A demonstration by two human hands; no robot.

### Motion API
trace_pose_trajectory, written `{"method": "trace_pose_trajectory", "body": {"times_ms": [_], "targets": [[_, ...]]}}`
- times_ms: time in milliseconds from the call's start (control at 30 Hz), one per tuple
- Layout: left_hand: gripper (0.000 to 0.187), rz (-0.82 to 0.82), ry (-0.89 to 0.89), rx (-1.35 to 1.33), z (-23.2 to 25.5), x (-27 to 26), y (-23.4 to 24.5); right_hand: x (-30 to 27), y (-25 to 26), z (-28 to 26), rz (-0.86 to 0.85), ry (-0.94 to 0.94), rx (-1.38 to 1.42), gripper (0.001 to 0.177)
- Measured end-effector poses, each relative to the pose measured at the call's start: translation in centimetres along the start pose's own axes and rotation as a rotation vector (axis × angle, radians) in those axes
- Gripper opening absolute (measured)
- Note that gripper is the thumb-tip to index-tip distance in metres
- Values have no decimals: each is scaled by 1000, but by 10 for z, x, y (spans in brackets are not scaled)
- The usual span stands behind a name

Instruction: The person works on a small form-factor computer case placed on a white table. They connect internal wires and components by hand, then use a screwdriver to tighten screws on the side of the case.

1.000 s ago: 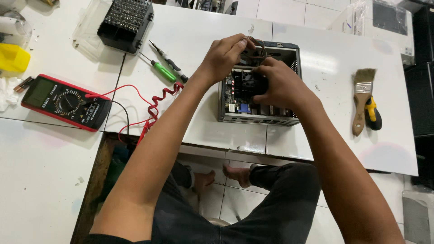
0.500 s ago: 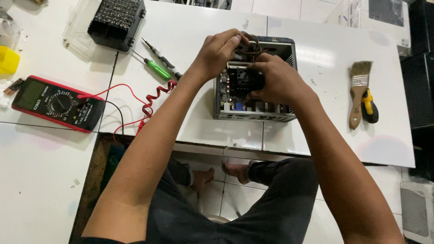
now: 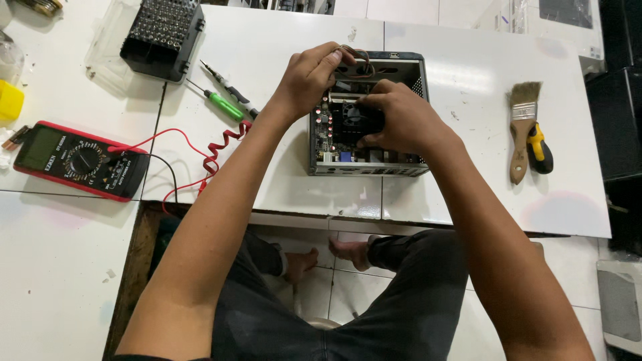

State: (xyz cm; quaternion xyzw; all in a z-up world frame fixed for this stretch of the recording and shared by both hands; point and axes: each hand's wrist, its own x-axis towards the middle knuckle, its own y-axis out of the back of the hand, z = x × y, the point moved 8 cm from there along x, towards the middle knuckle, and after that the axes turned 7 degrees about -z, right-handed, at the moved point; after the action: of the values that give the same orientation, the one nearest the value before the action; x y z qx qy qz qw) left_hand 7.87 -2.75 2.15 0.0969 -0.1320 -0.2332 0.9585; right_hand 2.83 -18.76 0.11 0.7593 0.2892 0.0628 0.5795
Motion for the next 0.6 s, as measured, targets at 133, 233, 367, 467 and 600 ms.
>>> {"method": "trace_pose_trajectory", "body": {"times_ms": [133,233,367,467,600], "targets": [[33,-3,-4,-26,0,0,-2,-2,2,-4,-2,3,19,91],[34,5,10,-2,1,-2,-1,-1,0,-2,-17,-8,3,91],[36,5,-39,144,4,-3,-1,-3,0,-2,1,9,4,92],[37,24,-86,262,6,-4,-2,-3,-3,1,5,11,7,92],[35,20,-87,249,10,-6,-2,-4,0,-3,18,54,5,89]]}}
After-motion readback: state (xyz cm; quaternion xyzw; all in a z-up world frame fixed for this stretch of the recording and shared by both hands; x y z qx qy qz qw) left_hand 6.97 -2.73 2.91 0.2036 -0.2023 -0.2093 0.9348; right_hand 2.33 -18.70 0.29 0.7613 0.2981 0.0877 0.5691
